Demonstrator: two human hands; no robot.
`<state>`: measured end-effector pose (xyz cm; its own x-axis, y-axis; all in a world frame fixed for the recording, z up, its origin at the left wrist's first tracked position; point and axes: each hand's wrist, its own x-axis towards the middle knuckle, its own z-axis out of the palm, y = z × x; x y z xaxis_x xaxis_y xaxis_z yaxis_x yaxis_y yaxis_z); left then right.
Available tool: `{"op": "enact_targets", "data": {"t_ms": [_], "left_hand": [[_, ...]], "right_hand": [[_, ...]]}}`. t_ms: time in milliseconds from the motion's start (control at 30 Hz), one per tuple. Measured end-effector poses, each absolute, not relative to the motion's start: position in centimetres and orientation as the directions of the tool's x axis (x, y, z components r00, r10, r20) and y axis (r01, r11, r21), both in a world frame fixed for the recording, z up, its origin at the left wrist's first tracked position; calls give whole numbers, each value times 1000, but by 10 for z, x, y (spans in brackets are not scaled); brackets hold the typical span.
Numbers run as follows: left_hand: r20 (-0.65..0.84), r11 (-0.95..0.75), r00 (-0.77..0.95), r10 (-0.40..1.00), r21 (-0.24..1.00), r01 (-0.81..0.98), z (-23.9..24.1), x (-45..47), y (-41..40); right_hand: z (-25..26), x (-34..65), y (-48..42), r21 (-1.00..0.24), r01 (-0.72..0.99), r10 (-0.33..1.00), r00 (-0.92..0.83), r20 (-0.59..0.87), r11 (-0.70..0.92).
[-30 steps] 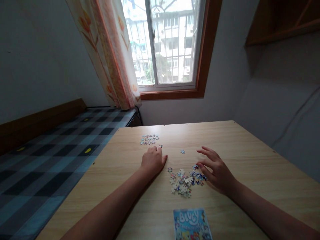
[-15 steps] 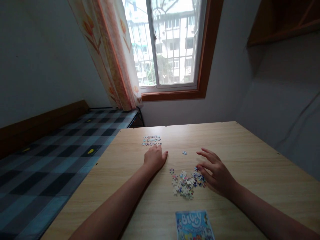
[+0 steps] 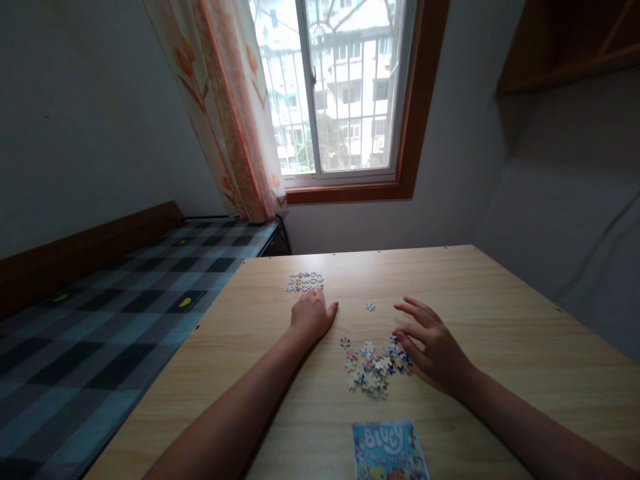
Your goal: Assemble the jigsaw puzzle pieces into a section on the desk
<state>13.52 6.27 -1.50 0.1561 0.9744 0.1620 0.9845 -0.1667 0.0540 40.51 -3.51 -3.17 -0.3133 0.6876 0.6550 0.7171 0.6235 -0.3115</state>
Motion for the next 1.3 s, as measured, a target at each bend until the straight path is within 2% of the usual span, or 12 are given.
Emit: {"op": "enact_targets", "data": {"t_ms": [667, 833, 967, 1067, 1167, 1300], "left_hand": [[202, -169, 157, 967, 41, 985, -15, 136, 64], [257, -234, 207, 944, 80, 969, -15, 133, 63], [249, -374, 343, 906, 86, 924, -14, 132, 62], [193, -444, 430, 882, 38, 895, -14, 132, 62], [191, -430, 419, 888, 21, 903, -15, 132, 62], [169, -409, 401, 900, 12, 913, -15, 134, 61]], "right_hand": [[-36, 408, -32, -342, 713, 704, -293, 647, 612], [-39, 414, -25, -479, 705, 775, -160, 612, 524], [-42, 420, -17, -598, 658, 816, -43, 576, 458], [-46, 424, -10, -726, 569, 857, 70, 511, 386], [-53, 428, -1, -862, 423, 894, 214, 394, 278], [-60, 429, 7, -910, 322, 899, 264, 349, 259]]}}
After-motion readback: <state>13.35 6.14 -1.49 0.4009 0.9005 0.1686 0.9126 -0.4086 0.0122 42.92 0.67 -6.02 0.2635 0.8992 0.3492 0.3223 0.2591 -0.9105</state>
